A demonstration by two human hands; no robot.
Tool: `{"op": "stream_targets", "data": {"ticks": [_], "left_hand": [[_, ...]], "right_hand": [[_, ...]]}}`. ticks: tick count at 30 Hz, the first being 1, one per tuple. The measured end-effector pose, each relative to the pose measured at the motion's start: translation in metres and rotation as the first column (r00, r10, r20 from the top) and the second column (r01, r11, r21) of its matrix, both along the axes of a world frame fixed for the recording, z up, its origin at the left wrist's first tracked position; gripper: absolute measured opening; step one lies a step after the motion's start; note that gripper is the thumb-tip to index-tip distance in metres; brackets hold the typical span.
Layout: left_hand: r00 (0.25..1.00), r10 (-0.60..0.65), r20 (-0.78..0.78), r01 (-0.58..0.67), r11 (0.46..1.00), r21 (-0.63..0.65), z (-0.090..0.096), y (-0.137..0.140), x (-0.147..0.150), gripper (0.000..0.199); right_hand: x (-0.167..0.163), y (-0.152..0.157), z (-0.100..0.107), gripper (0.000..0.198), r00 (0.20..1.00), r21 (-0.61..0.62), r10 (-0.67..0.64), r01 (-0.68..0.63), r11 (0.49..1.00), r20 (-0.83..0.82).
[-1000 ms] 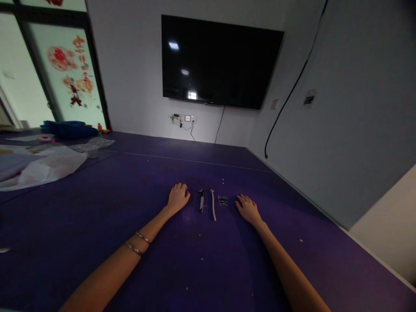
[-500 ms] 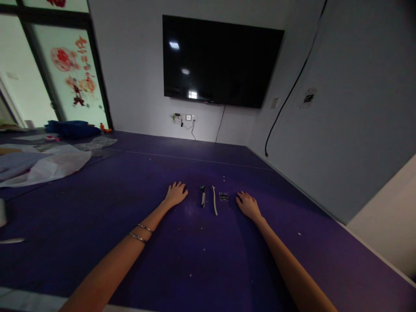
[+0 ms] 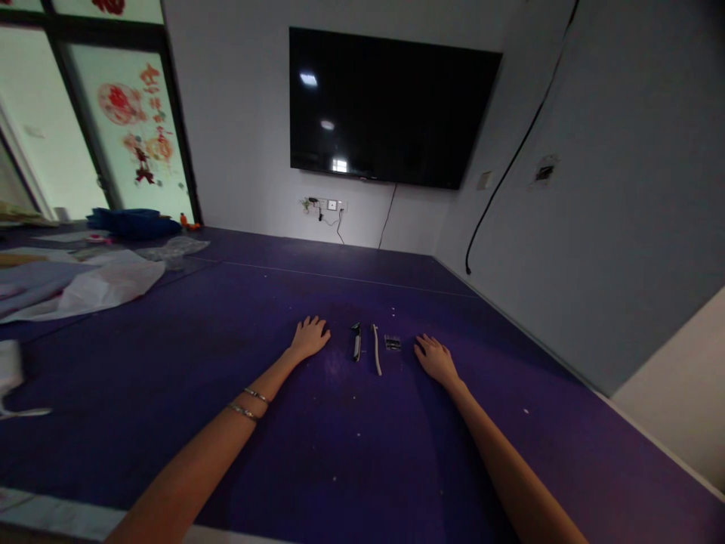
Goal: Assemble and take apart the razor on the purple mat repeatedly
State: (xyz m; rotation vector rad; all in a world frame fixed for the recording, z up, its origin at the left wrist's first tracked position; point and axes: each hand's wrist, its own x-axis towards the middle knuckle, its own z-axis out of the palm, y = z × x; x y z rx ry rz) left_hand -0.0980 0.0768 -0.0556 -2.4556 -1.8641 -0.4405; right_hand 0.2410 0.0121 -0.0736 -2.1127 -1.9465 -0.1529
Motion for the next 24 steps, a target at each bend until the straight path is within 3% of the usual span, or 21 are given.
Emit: {"op": "stream_targets", "data": {"ticks": [19, 24], "left_hand": [[1.000, 0.010, 0.003, -0.010, 1.000, -0.014, 0.0029, -0.0020, 0.0009, 0.044], [0.999, 0.030, 0.043, -0.031, 0.999, 0.035, 0.0094, -0.0057, 0.0077, 0.037]], "right_hand": [[-0.0004, 0.0005, 0.0010, 0.048, 1.000, -0.036, -0.015, 0.015, 0.999, -0.001], [-0.0005, 0.0002, 0.0011, 0.048, 1.000, -0.026, -0.009, 0.009, 1.000, -0.003]]}}
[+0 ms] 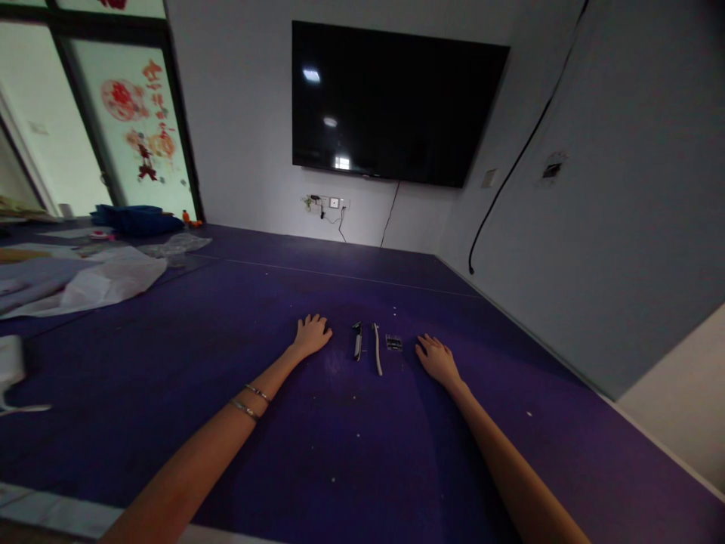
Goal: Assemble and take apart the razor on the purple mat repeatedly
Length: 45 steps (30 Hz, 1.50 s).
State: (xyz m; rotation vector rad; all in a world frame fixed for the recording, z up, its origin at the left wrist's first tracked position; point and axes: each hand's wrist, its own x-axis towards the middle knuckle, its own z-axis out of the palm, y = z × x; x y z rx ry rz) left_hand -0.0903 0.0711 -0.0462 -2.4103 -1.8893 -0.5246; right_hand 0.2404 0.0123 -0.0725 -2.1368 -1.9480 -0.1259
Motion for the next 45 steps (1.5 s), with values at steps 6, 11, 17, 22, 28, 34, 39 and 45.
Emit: {"op": "stream_targets", "data": {"ticks": [6, 11, 17, 22, 28, 34, 39, 45], "left_hand": [[0.997, -0.038, 0.074, 0.039, 0.999, -0.019, 0.014, -0.005, 0.030, 0.028], [0.991, -0.104, 0.085, 0.113, 0.988, -0.107, 0.016, -0.007, 0.061, 0.030], [0.996, -0.057, 0.063, 0.066, 0.988, -0.140, 0.015, -0.007, 0.082, 0.037], [0.995, -0.015, 0.095, 0.030, 0.987, -0.159, 0.012, -0.006, 0.088, 0.031], [0.969, 0.025, 0.246, 0.023, 0.982, -0.188, 0.015, -0.004, 0.085, 0.024], [0.852, 0.066, 0.520, 0.107, 0.949, -0.296, 0.027, 0.004, 0.074, 0.024], [0.623, 0.191, 0.759, 0.302, 0.836, -0.458, 0.033, 0.006, 0.059, 0.026], [0.345, 0.412, 0.844, 0.441, 0.722, -0.533, 0.030, 0.010, 0.038, 0.021]], "right_hand": [[-0.002, -0.002, 0.001, 0.047, 1.000, 0.022, 0.000, 0.000, 1.000, 0.000], [-0.002, -0.002, 0.002, 0.046, 1.000, 0.016, -0.005, 0.005, 1.000, -0.011], [-0.002, -0.002, 0.002, 0.047, 1.000, 0.019, 0.000, 0.000, 1.000, -0.016], [-0.002, -0.003, 0.003, 0.047, 1.000, 0.033, 0.005, -0.005, 0.999, -0.019], [-0.001, -0.002, 0.001, 0.046, 1.000, 0.039, 0.004, -0.004, 0.999, -0.018], [-0.001, -0.002, 0.001, 0.048, 1.000, 0.044, 0.007, -0.006, 0.999, -0.019], [-0.001, -0.001, 0.001, 0.048, 1.000, 0.052, 0.008, -0.007, 0.999, -0.027], [0.000, 0.001, -0.001, 0.048, 0.999, 0.032, 0.005, -0.004, 0.999, -0.037]]}}
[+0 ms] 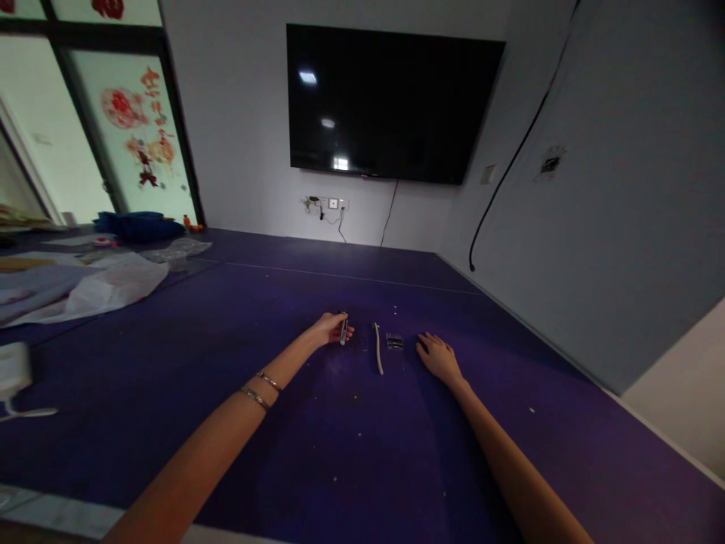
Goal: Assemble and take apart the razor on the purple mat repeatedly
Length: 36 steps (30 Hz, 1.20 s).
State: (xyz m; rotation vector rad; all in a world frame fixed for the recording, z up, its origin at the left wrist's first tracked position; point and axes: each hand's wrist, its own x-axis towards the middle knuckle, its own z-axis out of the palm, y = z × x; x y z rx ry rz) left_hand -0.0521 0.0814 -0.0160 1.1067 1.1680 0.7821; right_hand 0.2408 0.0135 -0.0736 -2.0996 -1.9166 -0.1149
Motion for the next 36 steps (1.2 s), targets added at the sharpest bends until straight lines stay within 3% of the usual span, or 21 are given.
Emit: {"op": "stream_targets", "data": {"ticks": [4, 13, 27, 36], "left_hand": [[0.994, 0.049, 0.095, -0.037, 0.992, -0.122, -0.004, 0.008, -0.009, 0.020], [0.987, 0.015, 0.163, 0.040, 0.943, -0.330, -0.005, 0.008, -0.019, 0.028], [0.992, -0.027, 0.126, 0.075, 0.914, -0.399, -0.013, 0.009, -0.025, 0.036], [0.994, -0.052, 0.096, 0.084, 0.926, -0.369, -0.013, 0.011, -0.025, 0.036]], "right_hand": [[0.001, 0.001, -0.001, 0.048, 1.000, 0.017, 0.003, -0.003, 1.000, -0.002], [0.000, 0.000, 0.000, 0.049, 1.000, 0.007, 0.004, -0.004, 1.000, -0.009], [0.001, 0.001, -0.002, 0.047, 1.000, 0.019, 0.005, -0.006, 1.000, 0.011], [0.001, 0.002, -0.001, 0.048, 1.000, 0.003, 0.002, -0.002, 1.000, 0.004]]}}
